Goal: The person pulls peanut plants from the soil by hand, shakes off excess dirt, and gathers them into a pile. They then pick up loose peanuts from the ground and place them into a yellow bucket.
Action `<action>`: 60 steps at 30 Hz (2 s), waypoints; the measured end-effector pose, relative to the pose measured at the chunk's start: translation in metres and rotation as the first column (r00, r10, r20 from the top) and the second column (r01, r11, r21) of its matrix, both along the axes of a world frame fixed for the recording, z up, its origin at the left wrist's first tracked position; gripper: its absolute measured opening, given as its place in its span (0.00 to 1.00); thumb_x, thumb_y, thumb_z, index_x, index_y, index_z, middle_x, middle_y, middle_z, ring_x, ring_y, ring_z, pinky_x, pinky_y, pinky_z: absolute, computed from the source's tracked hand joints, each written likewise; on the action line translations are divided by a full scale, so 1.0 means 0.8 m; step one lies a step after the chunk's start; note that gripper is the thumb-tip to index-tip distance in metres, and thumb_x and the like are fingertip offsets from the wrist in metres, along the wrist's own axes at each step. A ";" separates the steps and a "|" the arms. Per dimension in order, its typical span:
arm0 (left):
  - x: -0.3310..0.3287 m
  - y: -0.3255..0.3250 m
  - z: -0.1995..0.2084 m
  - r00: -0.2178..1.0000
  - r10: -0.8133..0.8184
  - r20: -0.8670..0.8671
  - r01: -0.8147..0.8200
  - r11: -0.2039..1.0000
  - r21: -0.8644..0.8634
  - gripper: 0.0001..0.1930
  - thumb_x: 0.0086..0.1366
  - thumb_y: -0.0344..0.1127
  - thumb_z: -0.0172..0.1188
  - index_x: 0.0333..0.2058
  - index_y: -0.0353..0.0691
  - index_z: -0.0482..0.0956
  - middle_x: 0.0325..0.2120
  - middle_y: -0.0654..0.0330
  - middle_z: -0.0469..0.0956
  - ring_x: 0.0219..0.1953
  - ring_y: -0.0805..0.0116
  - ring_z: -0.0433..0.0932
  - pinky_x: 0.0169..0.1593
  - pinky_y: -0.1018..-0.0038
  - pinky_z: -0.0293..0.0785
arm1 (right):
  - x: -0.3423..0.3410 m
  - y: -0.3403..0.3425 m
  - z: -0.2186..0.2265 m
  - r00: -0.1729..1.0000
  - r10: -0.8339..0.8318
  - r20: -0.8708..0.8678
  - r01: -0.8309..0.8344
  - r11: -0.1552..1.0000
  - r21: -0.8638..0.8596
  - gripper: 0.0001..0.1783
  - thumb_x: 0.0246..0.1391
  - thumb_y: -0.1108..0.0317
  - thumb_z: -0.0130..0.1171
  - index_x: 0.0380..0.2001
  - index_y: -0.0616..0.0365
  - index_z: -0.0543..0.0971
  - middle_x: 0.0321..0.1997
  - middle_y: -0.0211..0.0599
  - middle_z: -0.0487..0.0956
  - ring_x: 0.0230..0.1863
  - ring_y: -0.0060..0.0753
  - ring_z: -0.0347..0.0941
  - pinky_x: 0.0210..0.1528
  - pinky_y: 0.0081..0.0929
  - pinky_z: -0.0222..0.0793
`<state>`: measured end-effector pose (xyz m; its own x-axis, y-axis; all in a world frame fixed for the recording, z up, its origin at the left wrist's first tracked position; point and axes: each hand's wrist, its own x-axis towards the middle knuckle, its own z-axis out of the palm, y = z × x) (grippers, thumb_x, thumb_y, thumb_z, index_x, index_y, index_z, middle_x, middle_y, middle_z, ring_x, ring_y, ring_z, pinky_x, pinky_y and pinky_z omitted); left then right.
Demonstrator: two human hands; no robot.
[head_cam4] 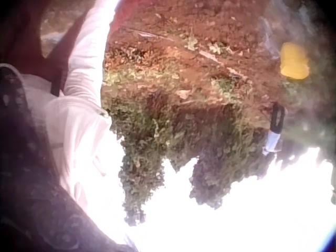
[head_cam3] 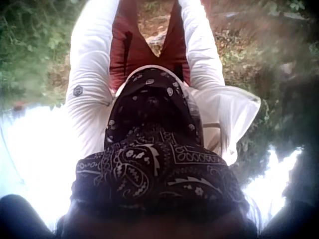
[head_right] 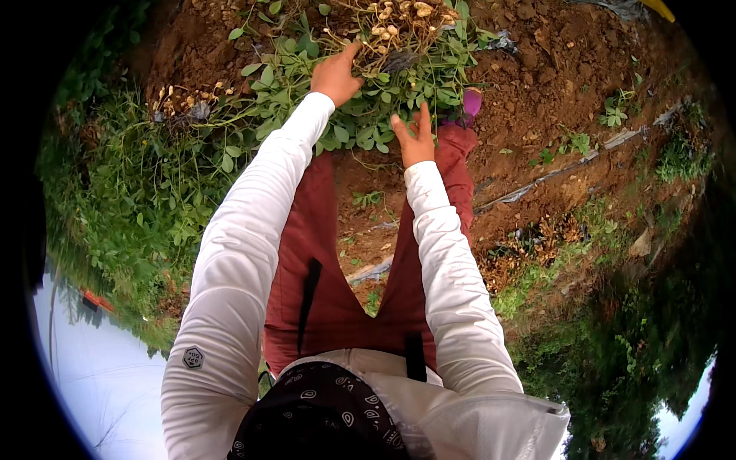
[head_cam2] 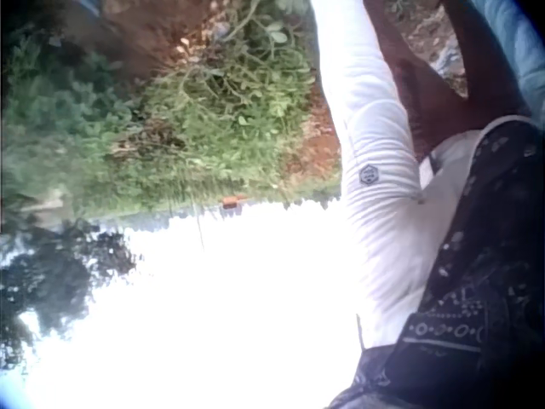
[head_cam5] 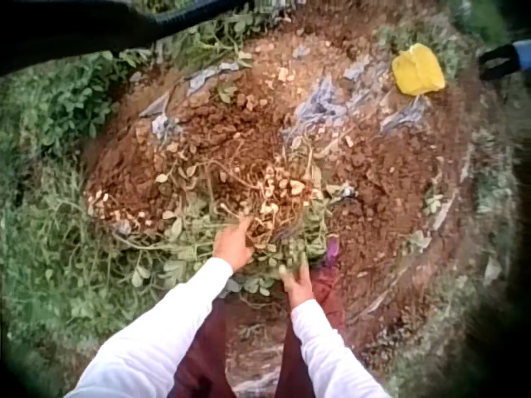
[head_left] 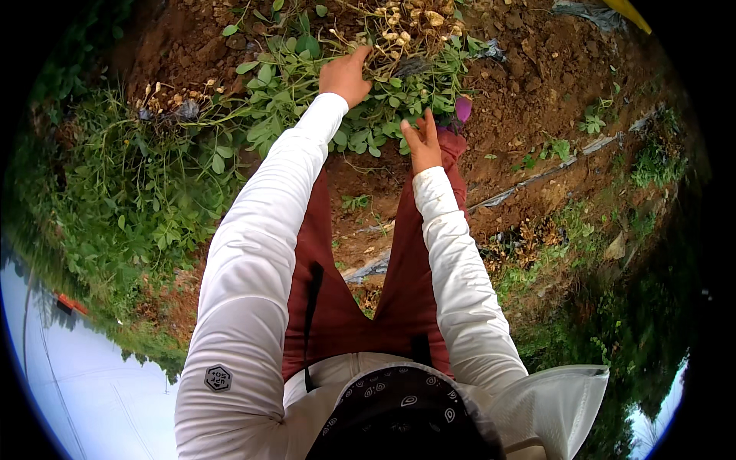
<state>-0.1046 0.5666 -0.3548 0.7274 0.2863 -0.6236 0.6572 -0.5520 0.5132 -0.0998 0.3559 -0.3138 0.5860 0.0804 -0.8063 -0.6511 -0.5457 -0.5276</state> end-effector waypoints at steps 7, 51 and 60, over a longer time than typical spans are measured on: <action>-0.090 -0.050 0.134 0.959 0.169 0.226 -0.154 0.985 -0.083 0.33 0.45 0.29 0.61 0.54 0.41 0.65 0.41 0.51 0.74 0.45 0.51 0.70 0.53 0.62 0.60 | 0.019 0.061 0.035 0.930 -0.294 -0.220 0.326 0.937 0.125 0.38 0.38 0.55 0.72 0.50 0.66 0.71 0.49 0.38 0.73 0.49 0.33 0.67 0.53 0.30 0.59; -0.084 -0.035 0.158 0.887 0.384 0.258 -0.302 0.903 -0.306 0.36 0.43 0.37 0.69 0.53 0.39 0.68 0.44 0.51 0.75 0.47 0.57 0.73 0.52 0.68 0.68 | 0.130 0.057 0.063 0.861 -0.487 -0.147 0.491 0.723 0.486 0.17 0.54 0.60 0.52 0.43 0.61 0.74 0.42 0.39 0.76 0.39 0.36 0.74 0.39 0.35 0.73; -0.026 -0.010 0.183 0.463 0.835 -0.297 -0.613 0.059 -0.788 0.21 0.56 0.35 0.63 0.48 0.34 0.73 0.41 0.62 0.76 0.41 0.72 0.73 0.48 0.76 0.66 | 0.054 -0.042 -0.029 0.962 0.181 -0.204 -0.044 0.842 0.538 0.49 0.46 0.39 0.58 0.64 0.54 0.52 0.63 0.39 0.62 0.63 0.39 0.56 0.64 0.36 0.50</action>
